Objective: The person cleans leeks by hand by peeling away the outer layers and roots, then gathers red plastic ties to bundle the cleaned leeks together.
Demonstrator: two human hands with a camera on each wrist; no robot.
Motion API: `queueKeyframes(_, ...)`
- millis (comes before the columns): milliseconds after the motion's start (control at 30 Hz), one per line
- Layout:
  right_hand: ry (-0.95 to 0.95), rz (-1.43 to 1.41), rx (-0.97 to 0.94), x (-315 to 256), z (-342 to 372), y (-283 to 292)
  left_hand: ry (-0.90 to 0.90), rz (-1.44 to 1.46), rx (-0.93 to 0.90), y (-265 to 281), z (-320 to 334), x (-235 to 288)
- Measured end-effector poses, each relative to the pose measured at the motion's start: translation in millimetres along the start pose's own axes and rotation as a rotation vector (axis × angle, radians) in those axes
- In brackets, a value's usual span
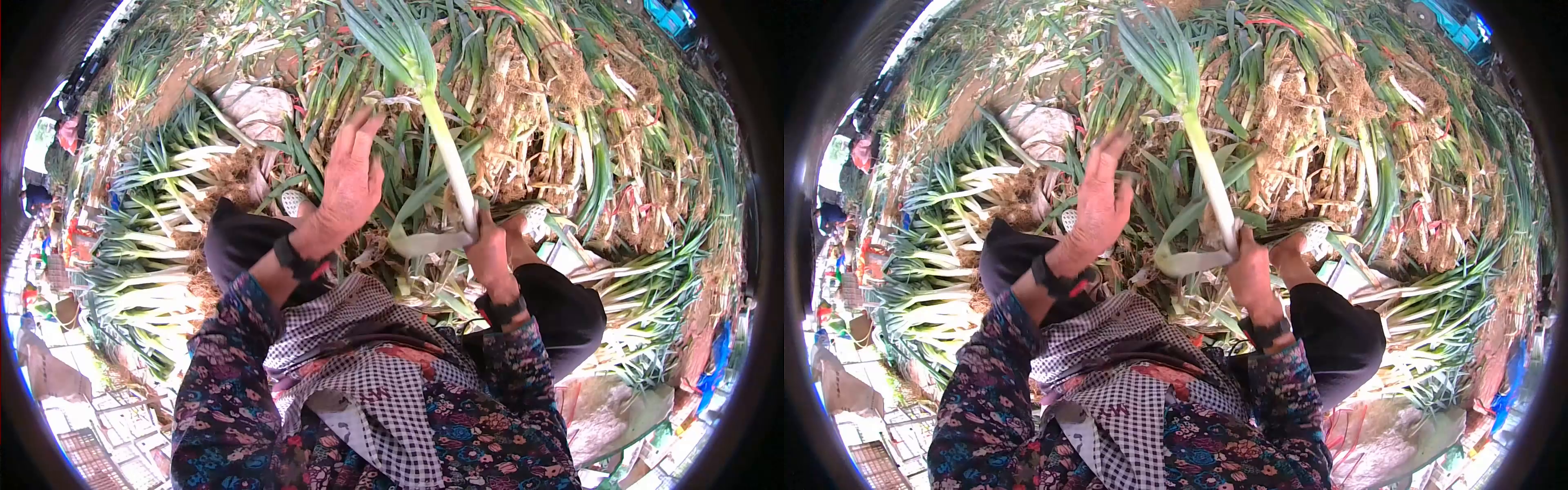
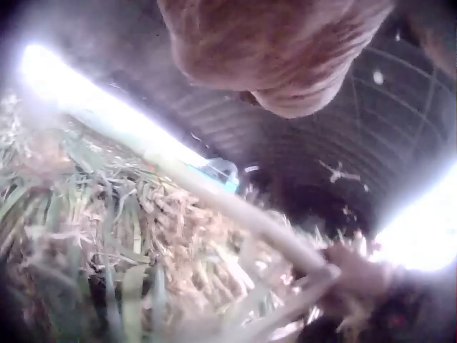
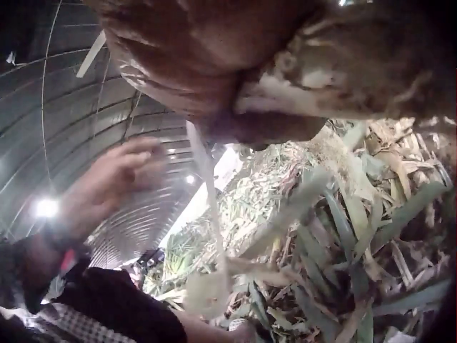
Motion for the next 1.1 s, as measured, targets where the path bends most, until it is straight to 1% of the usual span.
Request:
queueKeyframes(33,0.005,0.004,0.000,-13,11,7,0.000,0.001,0.006,-6,-8,-3)
queueKeyframes(100,0.006,-0.030,-0.111,-35,40,12,-0.594,-0.177,-0.379,-48,-4,21)
queueKeyframes(167,0.086,-0.065,-0.111,-66,68,25,-0.586,-0.352,-0.309,-69,-35,-33)
queueKeyframes(200,0.073,-0.107,-0.129,-67,76,27,-0.576,-0.353,-0.305,-71,-46,-58)
queueKeyframes(267,0.068,-0.081,-0.112,-73,80,29,-0.042,-0.224,0.016,-39,-91,-140)
queueKeyframes(300,0.063,-0.056,-0.113,-75,82,31,0.237,-0.157,0.174,-21,-94,-177)
queueKeyframes(333,0.076,-0.081,-0.147,-64,81,21,0.507,-0.085,0.332,-7,-90,-200)
queueKeyframes(367,0.079,-0.137,-0.152,-63,76,12,0.742,0.509,0.087,-30,-71,-169)
queueKeyframes(400,0.078,-0.097,-0.129,-64,72,7,0.757,1.039,-0.138,-54,-51,-122)
queueKeyframes(433,0.076,-0.056,-0.110,-63,69,3,0.918,1.502,-0.292,-101,-23,-116)
queueKeyframes(467,0.024,0.007,-0.158,-56,66,-5,1.020,1.756,-0.378,-114,-4,-63)
queueKeyframes(500,-0.048,-0.037,-0.195,-43,67,-13,0.973,1.741,-0.613,-101,17,-23)
queueKeyframes(567,0.031,0.068,-0.250,-40,78,-13,0.989,1.815,-0.105,-77,-17,-51)
queueKeyframes(600,0.082,0.046,-0.267,-50,84,-9,0.747,1.778,-0.163,-58,-43,-73)
queueKeyframes(633,0.144,0.025,-0.278,-61,86,-5,0.702,1.698,-0.114,-34,-64,-85)
queueKeyframes(667,0.191,-0.011,-0.245,-63,90,-5,0.647,1.768,-0.062,-19,-77,-79)
queueKeyframes(700,0.195,-0.012,-0.247,-68,87,-2,0.589,1.834,-0.015,-5,-87,-72)
queueKeyframes(733,0.206,-0.130,-0.307,-80,80,-2,0.584,1.828,-0.015,2,-89,-57)
queueKeyframes(767,0.220,-0.248,-0.369,-88,75,-5,0.514,1.810,-0.019,10,-86,-30)
queueKeyframes(800,0.236,-0.426,-0.384,-91,71,-11,0.443,1.791,-0.021,17,-85,-16)
queueKeyframes(833,0.245,-0.429,-0.387,-92,69,-11,0.437,1.784,-0.017,20,-82,-20)
queueKeyframes(900,-0.286,-1.234,-0.743,-85,80,-31,0.251,2.187,-0.272,19,-74,-11)
queueKeyframes(933,-0.409,-1.530,-0.626,-85,86,-37,0.255,2.209,-0.275,19,-76,-10)
queueKeyframes(967,-0.445,-1.601,-0.656,-88,86,-40,0.241,2.213,-0.264,23,-77,-11)
queueKeyframes(1033,-0.471,-1.368,-0.659,-86,77,-43,0.452,1.950,-0.031,26,-75,-31)
queueKeyframes(1067,-0.359,-1.194,-0.723,-85,67,-46,0.445,1.956,-0.024,27,-76,-33)
queueKeyframes(1100,-0.250,-1.022,-0.674,-88,57,-46,0.487,1.891,-0.011,26,-76,-40)
Point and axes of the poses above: each hand's wrist, its own z-axis away from the middle knuckle, its own y-axis out of the back of the hand, x = y × z, the point moved 7 cm from there along -z, towards the middle knuckle, and after that the axes turned 4 degrees about y, right-handed, at the moved point
